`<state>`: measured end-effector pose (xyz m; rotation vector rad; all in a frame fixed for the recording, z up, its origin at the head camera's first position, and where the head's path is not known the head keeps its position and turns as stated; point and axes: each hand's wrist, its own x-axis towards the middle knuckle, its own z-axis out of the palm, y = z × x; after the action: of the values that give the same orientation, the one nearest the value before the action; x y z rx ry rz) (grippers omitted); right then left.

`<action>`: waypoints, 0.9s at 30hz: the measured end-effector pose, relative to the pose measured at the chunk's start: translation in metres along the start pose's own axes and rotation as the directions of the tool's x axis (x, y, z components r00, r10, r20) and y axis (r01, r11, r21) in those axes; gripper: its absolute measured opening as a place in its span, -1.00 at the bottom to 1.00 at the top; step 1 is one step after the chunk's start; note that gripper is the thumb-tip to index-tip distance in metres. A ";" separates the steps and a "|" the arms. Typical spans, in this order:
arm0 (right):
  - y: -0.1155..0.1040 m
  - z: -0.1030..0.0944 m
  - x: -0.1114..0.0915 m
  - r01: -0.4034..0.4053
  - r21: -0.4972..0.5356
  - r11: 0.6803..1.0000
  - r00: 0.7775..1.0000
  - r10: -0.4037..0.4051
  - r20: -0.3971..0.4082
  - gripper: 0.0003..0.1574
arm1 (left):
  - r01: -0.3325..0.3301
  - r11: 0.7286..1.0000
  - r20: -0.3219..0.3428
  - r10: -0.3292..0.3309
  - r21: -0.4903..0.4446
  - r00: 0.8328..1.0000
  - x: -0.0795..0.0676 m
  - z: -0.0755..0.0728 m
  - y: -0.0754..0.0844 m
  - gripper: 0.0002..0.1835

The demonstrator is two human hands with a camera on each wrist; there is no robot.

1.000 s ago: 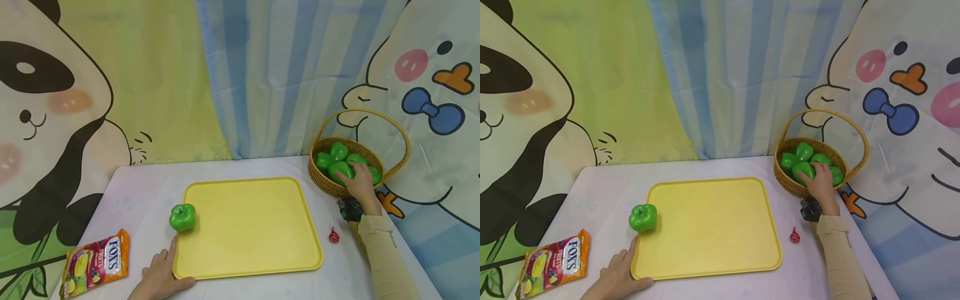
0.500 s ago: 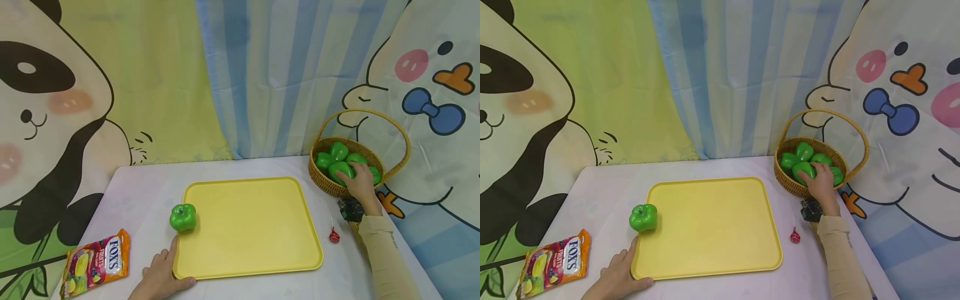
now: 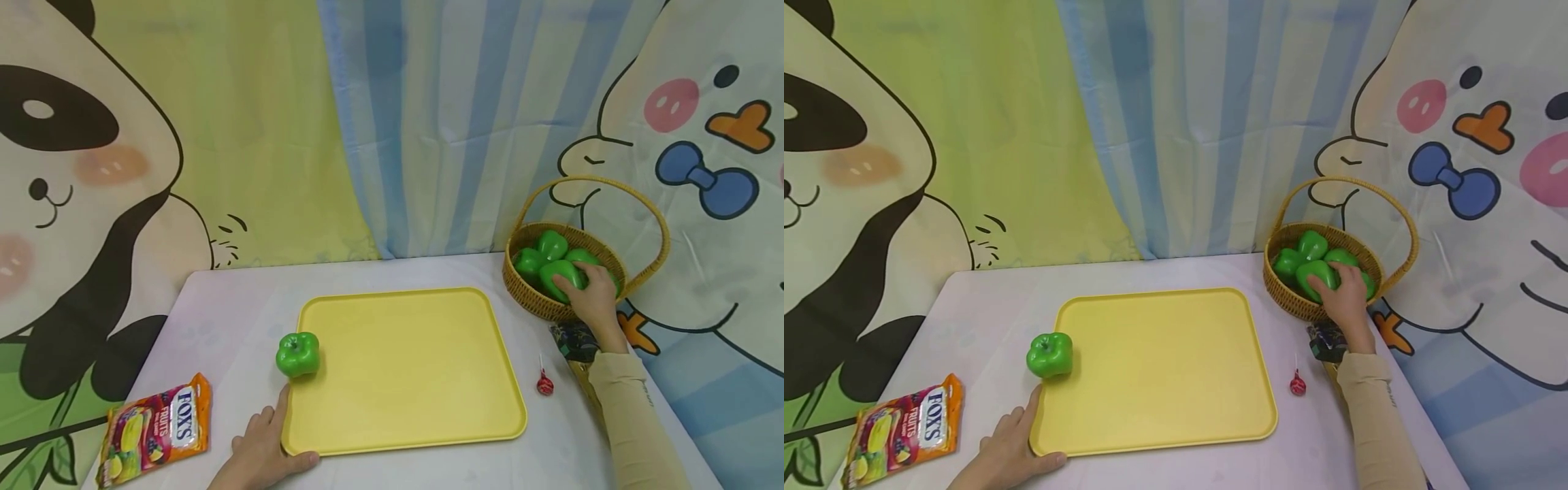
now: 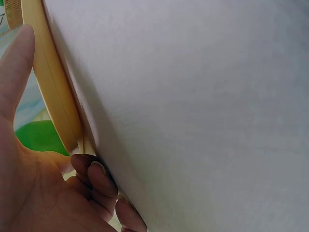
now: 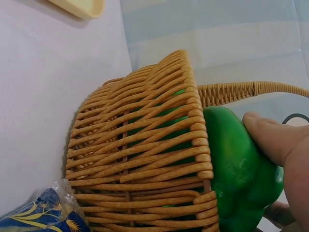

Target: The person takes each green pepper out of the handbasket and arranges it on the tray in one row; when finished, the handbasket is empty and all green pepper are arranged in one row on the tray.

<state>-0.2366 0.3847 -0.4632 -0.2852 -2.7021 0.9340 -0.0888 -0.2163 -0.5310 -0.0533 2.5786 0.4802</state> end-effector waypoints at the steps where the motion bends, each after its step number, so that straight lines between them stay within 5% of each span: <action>1: -0.001 0.000 0.000 -0.001 0.003 1.000 1.000 0.001 -0.011 -0.04 | 0.000 1.000 0.000 0.000 -0.001 1.000 0.000 0.000 0.000 0.57; 19: -0.018 -0.004 -0.005 -0.113 0.061 0.992 0.994 0.113 -0.006 0.18 | -0.022 1.000 -0.035 0.022 0.014 0.999 -0.003 0.000 0.000 0.58; 27: -0.020 -0.004 -0.005 -0.069 0.080 0.994 0.997 0.072 -0.035 0.13 | -0.013 1.000 -0.021 0.013 0.001 1.000 -0.002 0.000 -0.001 0.58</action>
<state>-0.2324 0.3695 -0.4486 -0.3801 -2.6290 1.0410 -0.0871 -0.2169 -0.5304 -0.0420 2.6012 0.4864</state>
